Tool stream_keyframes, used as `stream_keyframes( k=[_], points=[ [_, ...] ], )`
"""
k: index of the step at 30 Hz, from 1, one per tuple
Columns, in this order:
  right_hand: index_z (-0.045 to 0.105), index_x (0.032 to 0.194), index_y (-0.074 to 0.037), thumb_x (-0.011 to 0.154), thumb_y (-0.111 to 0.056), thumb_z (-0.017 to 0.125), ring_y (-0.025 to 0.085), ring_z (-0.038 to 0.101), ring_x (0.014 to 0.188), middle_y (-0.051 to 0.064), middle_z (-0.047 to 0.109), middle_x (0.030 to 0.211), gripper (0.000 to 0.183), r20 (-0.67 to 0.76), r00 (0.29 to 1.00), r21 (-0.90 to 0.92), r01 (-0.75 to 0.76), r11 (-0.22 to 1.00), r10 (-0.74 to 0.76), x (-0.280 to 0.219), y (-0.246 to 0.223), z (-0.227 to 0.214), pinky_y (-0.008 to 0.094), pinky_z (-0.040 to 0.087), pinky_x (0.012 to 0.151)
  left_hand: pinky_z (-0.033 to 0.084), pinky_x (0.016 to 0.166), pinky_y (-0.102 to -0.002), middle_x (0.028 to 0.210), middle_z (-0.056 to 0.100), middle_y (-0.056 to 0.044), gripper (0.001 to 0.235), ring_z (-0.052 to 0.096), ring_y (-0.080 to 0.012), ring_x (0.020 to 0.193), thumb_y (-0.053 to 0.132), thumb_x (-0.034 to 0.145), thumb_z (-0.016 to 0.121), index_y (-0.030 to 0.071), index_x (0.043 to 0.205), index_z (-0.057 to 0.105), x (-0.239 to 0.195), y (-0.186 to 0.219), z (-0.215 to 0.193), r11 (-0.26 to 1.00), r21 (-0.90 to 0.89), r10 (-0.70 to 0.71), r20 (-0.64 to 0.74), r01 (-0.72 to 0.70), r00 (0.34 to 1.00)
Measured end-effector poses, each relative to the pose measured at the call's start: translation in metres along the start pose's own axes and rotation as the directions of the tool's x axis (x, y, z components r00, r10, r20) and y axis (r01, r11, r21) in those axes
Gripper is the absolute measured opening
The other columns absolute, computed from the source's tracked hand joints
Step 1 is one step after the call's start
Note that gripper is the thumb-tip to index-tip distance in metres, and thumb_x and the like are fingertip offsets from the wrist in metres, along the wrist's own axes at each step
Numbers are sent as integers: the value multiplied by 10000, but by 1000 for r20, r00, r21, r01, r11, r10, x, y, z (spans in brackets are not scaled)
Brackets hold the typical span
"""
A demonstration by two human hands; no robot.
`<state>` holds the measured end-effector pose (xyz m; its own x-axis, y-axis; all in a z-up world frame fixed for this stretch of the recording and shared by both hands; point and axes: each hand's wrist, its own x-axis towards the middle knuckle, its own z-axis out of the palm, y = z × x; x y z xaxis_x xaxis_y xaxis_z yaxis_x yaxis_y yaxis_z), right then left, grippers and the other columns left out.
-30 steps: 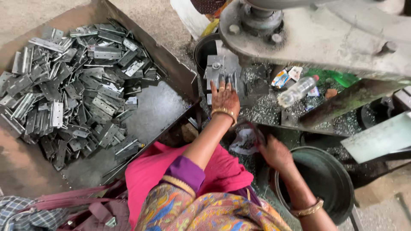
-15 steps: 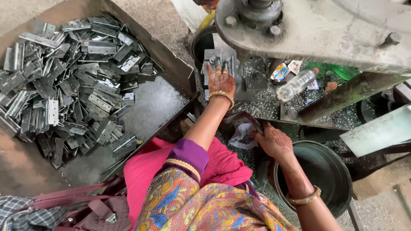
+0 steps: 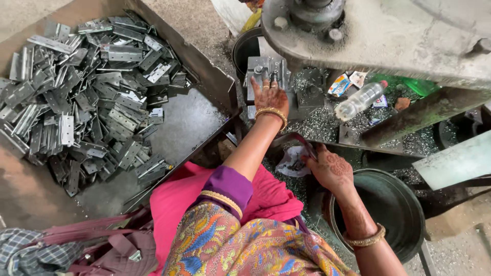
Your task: The person picks up metal hinge plates from a bin, places them into an industrial machine for processing, and uses a hand tool to manipulate the pieces at the workstation.
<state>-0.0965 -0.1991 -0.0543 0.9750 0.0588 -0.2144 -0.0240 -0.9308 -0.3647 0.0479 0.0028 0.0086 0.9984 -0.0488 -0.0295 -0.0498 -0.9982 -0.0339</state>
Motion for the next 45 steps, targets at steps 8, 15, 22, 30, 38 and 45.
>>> stream_keyframes(
  k=[8,15,22,30,38,45],
  points=[
    [553,1326,-104,903,-537,584,458,692,1005,244,727,1065,606,75,996,-60,-36,998,41,-12,-6,-6,557,542,876,-61,1222,-628,1639,330,-45,494,227,-281,1538,236,1042,283,147,1491,468,-19,-2,14,1000,3,-1,1,1,1000],
    [539,1344,-109,898,-541,597,450,699,1053,255,741,1101,623,104,986,-68,-120,990,127,-18,-27,-24,552,543,915,-52,1228,-644,1634,361,-61,505,262,-282,1538,251,1042,296,118,1492,483,-13,6,21,1000,-10,-17,-32,17,999],
    [535,1277,-64,896,-556,606,457,696,1021,260,733,1079,626,110,990,-57,-81,995,87,-14,-24,-20,558,540,882,-53,1249,-629,1626,385,-76,497,263,-302,1542,262,1060,292,110,1492,488,-12,-2,19,999,32,41,-29,-40,999],
    [576,1272,-101,921,-534,582,451,697,1040,268,743,1038,558,87,974,2,-212,977,211,-35,-3,18,565,540,856,-27,1230,-638,1596,427,-85,490,230,-325,1550,256,1060,308,79,1457,534,1,7,15,991,129,27,-66,-18,997],
    [581,1313,-157,896,-523,587,471,668,986,273,698,1070,554,19,1000,-75,12,997,-10,-8,6,3,573,526,831,26,1281,-637,1585,513,-117,445,326,-304,1550,196,1115,305,89,1425,606,8,-5,7,990,136,33,-24,-30,999],
    [606,1212,-90,929,-536,575,473,676,1015,269,733,1033,529,-16,987,76,-157,985,158,-38,19,60,575,529,838,8,1238,-640,1561,466,-62,492,337,-285,1498,226,1036,328,89,1450,553,13,5,27,998,50,33,-184,-24,982]
  ],
)
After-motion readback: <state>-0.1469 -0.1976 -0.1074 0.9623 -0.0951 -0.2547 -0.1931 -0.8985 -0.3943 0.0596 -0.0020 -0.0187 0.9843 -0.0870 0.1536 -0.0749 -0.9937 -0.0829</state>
